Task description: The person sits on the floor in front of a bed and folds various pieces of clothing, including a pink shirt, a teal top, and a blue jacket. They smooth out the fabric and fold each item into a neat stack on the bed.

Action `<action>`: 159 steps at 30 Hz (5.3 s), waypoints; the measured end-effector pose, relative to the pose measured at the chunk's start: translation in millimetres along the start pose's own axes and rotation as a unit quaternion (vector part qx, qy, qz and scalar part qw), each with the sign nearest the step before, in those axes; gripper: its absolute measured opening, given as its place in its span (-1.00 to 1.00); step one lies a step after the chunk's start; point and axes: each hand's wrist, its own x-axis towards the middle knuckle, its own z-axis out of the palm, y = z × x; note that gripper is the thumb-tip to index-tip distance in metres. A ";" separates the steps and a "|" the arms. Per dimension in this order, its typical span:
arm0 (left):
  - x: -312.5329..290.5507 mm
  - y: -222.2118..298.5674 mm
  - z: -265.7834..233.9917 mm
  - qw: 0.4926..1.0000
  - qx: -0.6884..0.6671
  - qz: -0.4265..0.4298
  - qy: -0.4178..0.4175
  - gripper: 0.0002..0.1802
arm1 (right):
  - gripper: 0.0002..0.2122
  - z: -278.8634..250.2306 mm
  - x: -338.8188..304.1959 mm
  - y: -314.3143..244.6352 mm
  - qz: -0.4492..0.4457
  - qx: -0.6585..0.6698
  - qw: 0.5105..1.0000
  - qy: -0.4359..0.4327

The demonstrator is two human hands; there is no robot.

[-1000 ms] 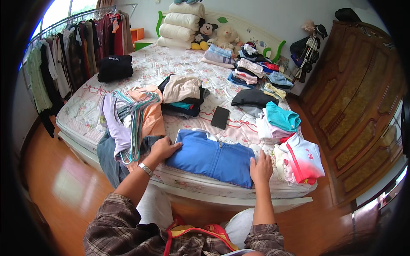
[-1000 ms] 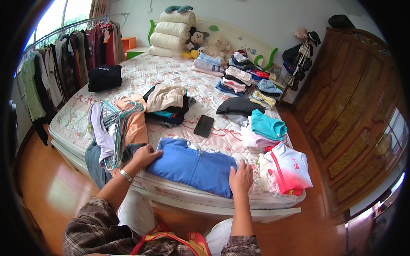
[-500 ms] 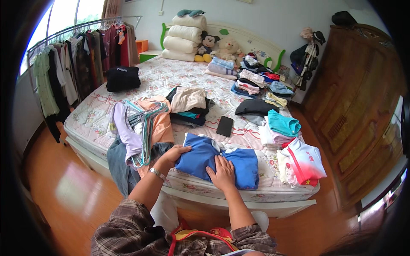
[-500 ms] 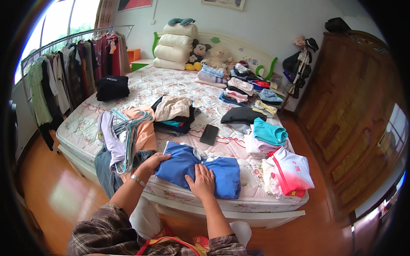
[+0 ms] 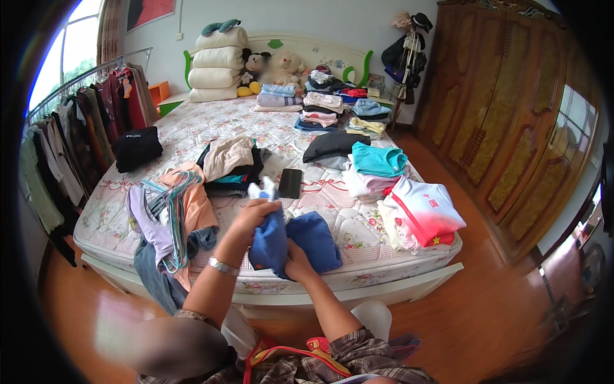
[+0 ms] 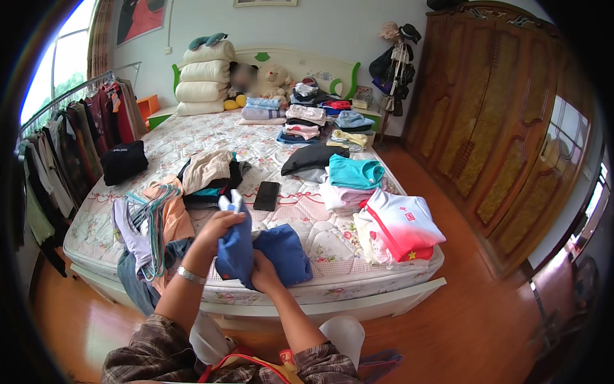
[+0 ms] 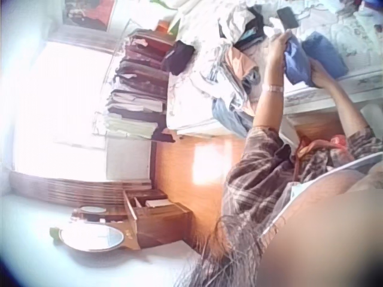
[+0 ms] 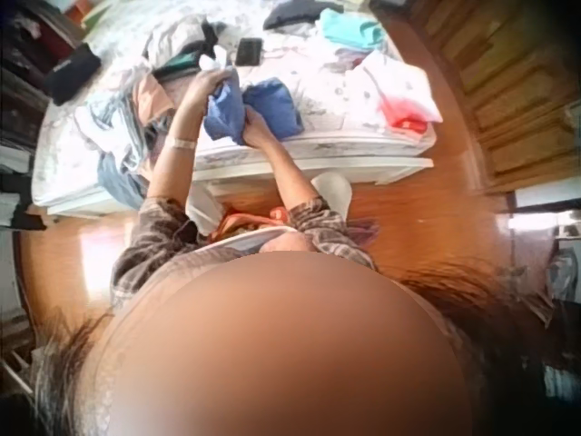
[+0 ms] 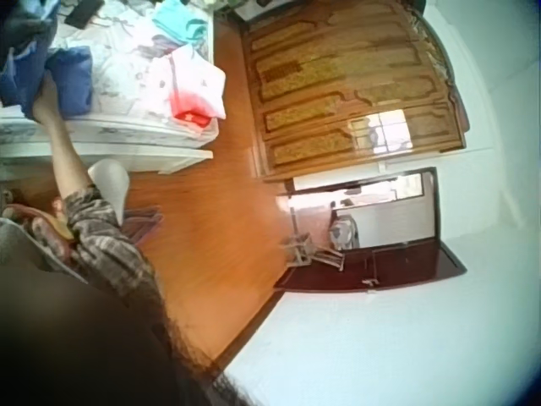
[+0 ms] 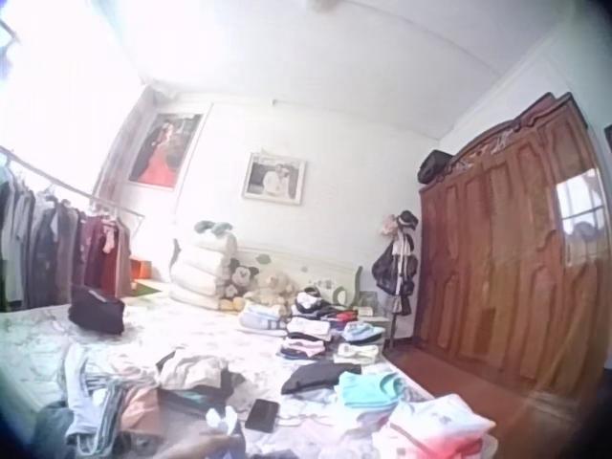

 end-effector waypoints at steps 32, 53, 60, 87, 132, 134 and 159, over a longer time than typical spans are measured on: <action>29.7 -168.2 101.6 0.655 0.587 0.472 0.062 -0.56 | -0.59 -67.9 75.2 -33.4 -0.157 -0.484 0.827 -0.238; -30.4 -61.2 5.9 0.892 0.394 0.067 0.209 -0.44 | -0.15 -124.7 40.2 16.0 0.083 -0.484 0.871 0.030; 3.6 -100.0 1.4 0.984 0.141 -0.093 0.049 -0.24 | -0.35 -128.6 30.1 21.8 0.202 -0.355 0.913 0.006; 67.4 -96.1 -44.8 0.987 -0.030 -0.126 -0.096 -0.37 | -0.40 -206.9 248.3 81.0 0.126 -0.254 0.958 -0.054; 78.1 -106.5 -66.0 0.969 -0.010 -0.131 -0.210 -0.43 | -0.72 -121.4 459.0 -34.3 -0.144 0.128 0.899 0.392; 77.1 -106.4 -65.7 0.970 -0.006 -0.125 -0.210 -0.43 | -0.71 -118.4 458.0 -33.3 -0.141 0.125 0.908 0.375; 75.5 -106.5 -64.8 0.969 0.022 -0.098 -0.224 -0.42 | -0.58 56.7 419.3 -36.7 -0.457 -0.250 0.843 -0.134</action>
